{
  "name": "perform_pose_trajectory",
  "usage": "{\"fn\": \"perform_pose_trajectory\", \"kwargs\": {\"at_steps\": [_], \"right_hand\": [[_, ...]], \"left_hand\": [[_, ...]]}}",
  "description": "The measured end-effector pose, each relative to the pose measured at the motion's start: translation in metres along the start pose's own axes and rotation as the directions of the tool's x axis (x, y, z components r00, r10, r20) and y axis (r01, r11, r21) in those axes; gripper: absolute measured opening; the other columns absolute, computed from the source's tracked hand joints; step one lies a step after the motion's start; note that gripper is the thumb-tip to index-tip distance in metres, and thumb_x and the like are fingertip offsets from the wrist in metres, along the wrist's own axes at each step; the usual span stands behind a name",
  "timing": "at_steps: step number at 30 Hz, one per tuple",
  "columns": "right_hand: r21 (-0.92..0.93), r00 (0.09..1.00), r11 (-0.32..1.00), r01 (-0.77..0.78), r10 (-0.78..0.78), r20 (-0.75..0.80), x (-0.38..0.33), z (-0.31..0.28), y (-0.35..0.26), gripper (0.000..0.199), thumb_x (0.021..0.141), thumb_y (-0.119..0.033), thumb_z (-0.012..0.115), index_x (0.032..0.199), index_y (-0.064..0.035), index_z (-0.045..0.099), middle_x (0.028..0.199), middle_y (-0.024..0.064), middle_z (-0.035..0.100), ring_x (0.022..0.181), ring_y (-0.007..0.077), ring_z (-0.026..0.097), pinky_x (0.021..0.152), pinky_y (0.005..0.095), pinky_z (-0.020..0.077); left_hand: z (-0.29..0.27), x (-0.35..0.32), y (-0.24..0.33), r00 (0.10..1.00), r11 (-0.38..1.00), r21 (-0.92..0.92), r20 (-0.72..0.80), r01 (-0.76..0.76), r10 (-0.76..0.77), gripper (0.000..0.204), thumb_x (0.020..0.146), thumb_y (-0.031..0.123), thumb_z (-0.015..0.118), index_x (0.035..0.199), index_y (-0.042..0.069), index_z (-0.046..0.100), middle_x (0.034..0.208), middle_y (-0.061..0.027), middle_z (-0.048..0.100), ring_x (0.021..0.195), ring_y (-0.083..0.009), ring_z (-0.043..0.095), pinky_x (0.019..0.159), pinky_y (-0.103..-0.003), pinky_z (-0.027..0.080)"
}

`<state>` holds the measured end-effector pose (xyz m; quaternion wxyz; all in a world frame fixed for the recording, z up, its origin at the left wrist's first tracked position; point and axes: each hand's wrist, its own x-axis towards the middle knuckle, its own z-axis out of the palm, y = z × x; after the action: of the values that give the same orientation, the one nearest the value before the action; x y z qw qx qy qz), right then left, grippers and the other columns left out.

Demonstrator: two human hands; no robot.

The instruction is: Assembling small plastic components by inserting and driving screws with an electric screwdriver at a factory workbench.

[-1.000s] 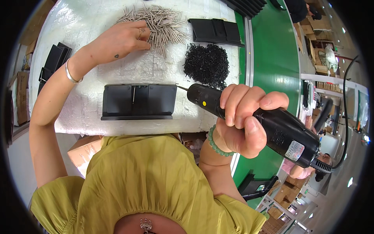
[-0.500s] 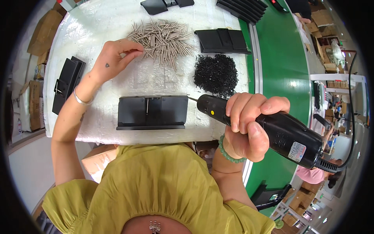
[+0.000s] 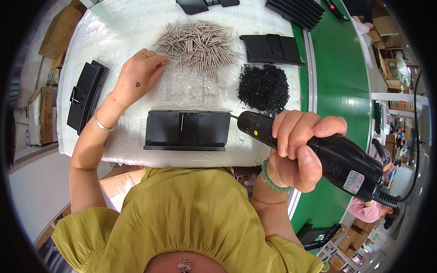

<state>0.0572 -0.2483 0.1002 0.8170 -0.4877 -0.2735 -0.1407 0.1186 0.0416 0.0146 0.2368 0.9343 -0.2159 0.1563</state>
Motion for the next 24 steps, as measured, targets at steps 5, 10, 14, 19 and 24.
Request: {"fn": "perform_pose_trajectory", "kwargs": {"at_steps": [5,10,14,19,24], "right_hand": [[-0.01,1.0,1.0,-0.015,0.015,0.0,-0.003,0.0,-0.001,0.032,0.075,-0.01,0.055,0.106,-0.0076,0.044,0.061,0.0002,0.044,0.049,0.0116,0.043,0.055,0.0295,0.0378],[0.016,0.996,0.999,-0.042,0.04,0.079,0.003,0.016,-0.004,0.027,0.074,-0.014,0.054,0.1,-0.0092,0.046,0.06,-0.0053,0.042,0.051,0.0067,0.041,0.059,0.0256,0.0336],[0.012,0.973,0.996,-0.092,0.088,0.212,0.001,0.029,0.007,0.031,0.075,-0.013,0.053,0.104,-0.01,0.046,0.063,-0.005,0.044,0.055,0.0075,0.043,0.062,0.0261,0.0349],[-0.066,0.944,0.987,-0.145,0.158,0.289,0.0,0.033,0.011,0.033,0.077,-0.012,0.053,0.108,-0.0104,0.044,0.065,-0.0031,0.046,0.057,0.0096,0.045,0.062,0.0273,0.0357],[-0.072,0.945,0.989,-0.13,0.146,0.294,-0.002,0.032,0.02,0.033,0.077,-0.012,0.053,0.109,-0.0106,0.045,0.065,-0.003,0.046,0.055,0.0096,0.044,0.06,0.0275,0.0358]], "left_hand": [[-0.001,-0.01,0.01,0.998,0.999,-0.041,-0.062,0.019,-0.021,0.01,0.077,0.002,0.063,0.087,0.003,0.066,0.081,-0.0093,0.063,0.078,-0.0283,0.058,0.068,-0.036,0.049],[-0.026,-0.027,0.063,0.996,0.962,-0.271,-0.078,0.02,-0.043,0.014,0.073,-0.002,0.067,0.085,0.005,0.066,0.08,-0.0066,0.063,0.075,-0.027,0.058,0.063,-0.034,0.049],[-0.009,-0.048,0.082,0.999,0.951,-0.308,-0.051,-0.007,-0.009,0.017,0.069,-0.001,0.07,0.083,0.008,0.065,0.079,-0.0026,0.063,0.075,-0.0229,0.058,0.058,-0.032,0.049],[0.002,-0.052,0.08,0.995,0.968,-0.244,-0.088,-0.063,0.043,0.022,0.062,0.0,0.073,0.08,0.009,0.064,0.078,0.0008,0.061,0.075,-0.0193,0.057,0.055,-0.03,0.049],[0.004,-0.054,0.079,0.994,0.959,-0.28,-0.105,-0.044,0.014,0.021,0.061,0.0,0.073,0.078,0.009,0.064,0.078,0.0013,0.06,0.074,-0.0194,0.056,0.056,-0.03,0.048]]}}
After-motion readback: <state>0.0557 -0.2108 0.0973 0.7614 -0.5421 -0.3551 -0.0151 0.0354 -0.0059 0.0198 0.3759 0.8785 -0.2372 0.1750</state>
